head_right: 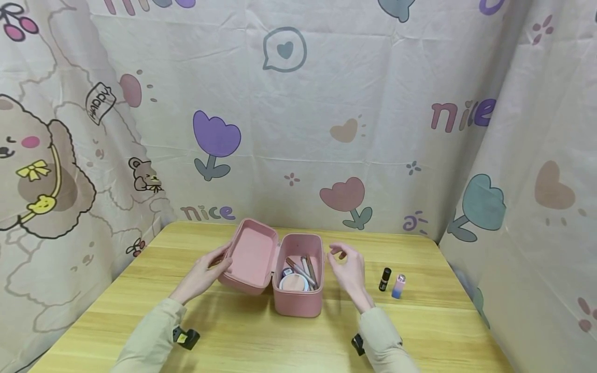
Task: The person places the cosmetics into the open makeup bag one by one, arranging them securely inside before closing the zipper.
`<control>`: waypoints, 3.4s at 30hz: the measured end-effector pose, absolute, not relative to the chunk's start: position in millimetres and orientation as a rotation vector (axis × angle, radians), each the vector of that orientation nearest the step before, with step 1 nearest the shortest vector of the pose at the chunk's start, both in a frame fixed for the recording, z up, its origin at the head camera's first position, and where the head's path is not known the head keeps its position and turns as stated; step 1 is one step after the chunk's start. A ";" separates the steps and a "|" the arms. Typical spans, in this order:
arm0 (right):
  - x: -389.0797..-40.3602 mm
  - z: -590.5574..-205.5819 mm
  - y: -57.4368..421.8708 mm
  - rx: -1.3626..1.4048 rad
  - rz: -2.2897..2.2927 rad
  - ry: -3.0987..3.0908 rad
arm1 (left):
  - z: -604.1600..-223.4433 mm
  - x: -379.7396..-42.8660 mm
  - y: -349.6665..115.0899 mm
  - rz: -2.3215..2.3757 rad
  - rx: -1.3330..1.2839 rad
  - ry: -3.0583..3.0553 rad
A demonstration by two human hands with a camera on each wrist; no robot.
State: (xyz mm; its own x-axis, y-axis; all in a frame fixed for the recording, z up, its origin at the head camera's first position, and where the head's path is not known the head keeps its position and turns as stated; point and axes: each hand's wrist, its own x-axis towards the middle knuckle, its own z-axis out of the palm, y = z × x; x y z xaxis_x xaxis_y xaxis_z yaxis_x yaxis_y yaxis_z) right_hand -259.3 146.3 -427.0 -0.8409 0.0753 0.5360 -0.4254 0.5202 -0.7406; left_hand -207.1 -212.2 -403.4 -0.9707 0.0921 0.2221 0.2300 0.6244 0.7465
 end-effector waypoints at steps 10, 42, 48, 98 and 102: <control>-242.6 -439.8 171.7 0.221 1.216 -2.037 | -403.3 -207.1 -212.2 -1.267 -0.269 -2.683; -235.6 -459.0 296.3 -0.247 1.678 -2.190 | -404.9 -207.0 -212.5 -1.272 -0.265 -2.679; -234.0 -464.2 305.3 -0.207 1.772 -2.254 | -405.8 -207.3 -213.0 -1.271 -0.266 -2.679; -234.5 -459.0 308.0 -0.161 1.849 -2.248 | -405.7 -208.1 -213.4 -1.260 -0.257 -2.683; -234.5 -451.0 304.8 -0.134 1.788 -2.252 | -405.5 -208.0 -213.1 -1.263 -0.256 -2.682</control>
State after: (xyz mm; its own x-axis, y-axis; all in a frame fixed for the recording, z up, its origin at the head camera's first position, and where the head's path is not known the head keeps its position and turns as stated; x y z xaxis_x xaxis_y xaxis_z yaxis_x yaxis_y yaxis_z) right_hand -234.5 304.8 -451.0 -0.9613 0.2334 0.1465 -0.0898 0.2372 -0.9673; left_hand -208.0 -213.1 -405.5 -0.9715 0.0841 0.2214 0.2243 0.6274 0.7457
